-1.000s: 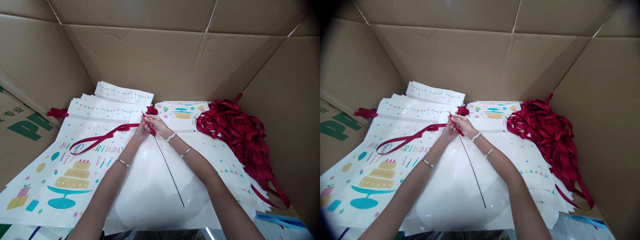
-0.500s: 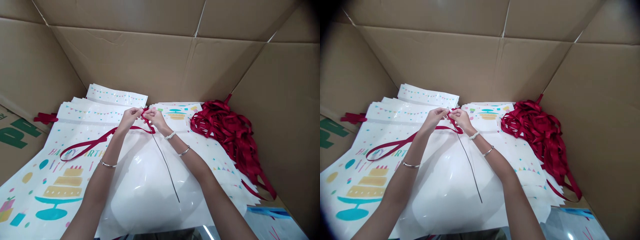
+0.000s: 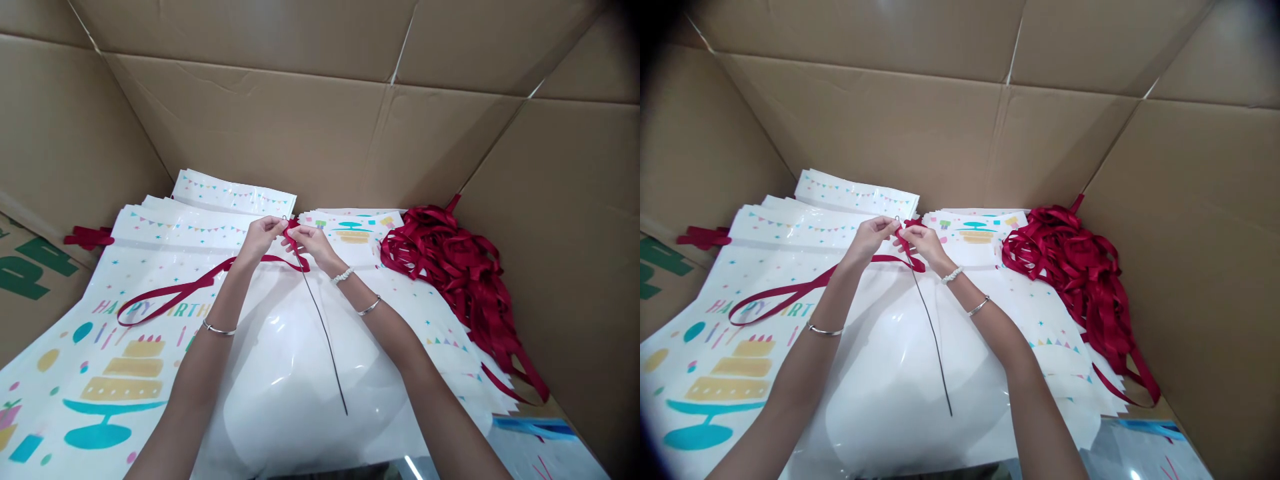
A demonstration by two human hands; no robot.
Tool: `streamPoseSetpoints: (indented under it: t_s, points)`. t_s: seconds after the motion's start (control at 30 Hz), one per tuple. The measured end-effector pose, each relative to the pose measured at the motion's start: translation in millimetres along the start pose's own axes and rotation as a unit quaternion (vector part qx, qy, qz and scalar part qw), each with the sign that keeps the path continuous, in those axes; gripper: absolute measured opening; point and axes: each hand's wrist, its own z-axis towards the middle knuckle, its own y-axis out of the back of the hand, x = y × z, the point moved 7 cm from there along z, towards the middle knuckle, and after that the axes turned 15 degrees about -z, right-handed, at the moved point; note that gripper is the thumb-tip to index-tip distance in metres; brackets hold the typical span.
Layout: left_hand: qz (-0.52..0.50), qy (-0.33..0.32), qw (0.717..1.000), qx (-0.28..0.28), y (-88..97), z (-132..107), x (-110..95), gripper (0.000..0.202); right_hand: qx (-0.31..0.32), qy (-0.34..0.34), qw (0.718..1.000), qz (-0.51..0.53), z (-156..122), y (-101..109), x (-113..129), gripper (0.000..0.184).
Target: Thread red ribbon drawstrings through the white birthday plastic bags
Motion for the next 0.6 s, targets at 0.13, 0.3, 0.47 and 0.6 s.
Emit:
streamPoseSetpoints:
  t_s: [0.13, 0.3, 0.47, 0.6]
  points:
    - [-0.016, -0.011, 0.999, 0.034, -15.5, -8, -6, 0.064, -0.051, 0.033, 0.998, 0.022, -3, 15, 16, 0.038]
    - [-0.061, 0.031, 0.991, 0.119, -51.6, -32, -1, 0.077, -0.124, 0.051, 0.990, 0.043, -13, 40, 36, 0.039]
    - [-0.053, 0.058, 0.965, 0.249, -96.5, -78, 16, 0.068, -0.196, 0.090, 0.976, 0.028, -16, 71, 62, 0.040]
    - [0.045, 0.079, 0.953, 0.290, -102.8, -95, 38, 0.052, -0.225, 0.140, 0.964, -0.033, -17, 124, 106, 0.040]
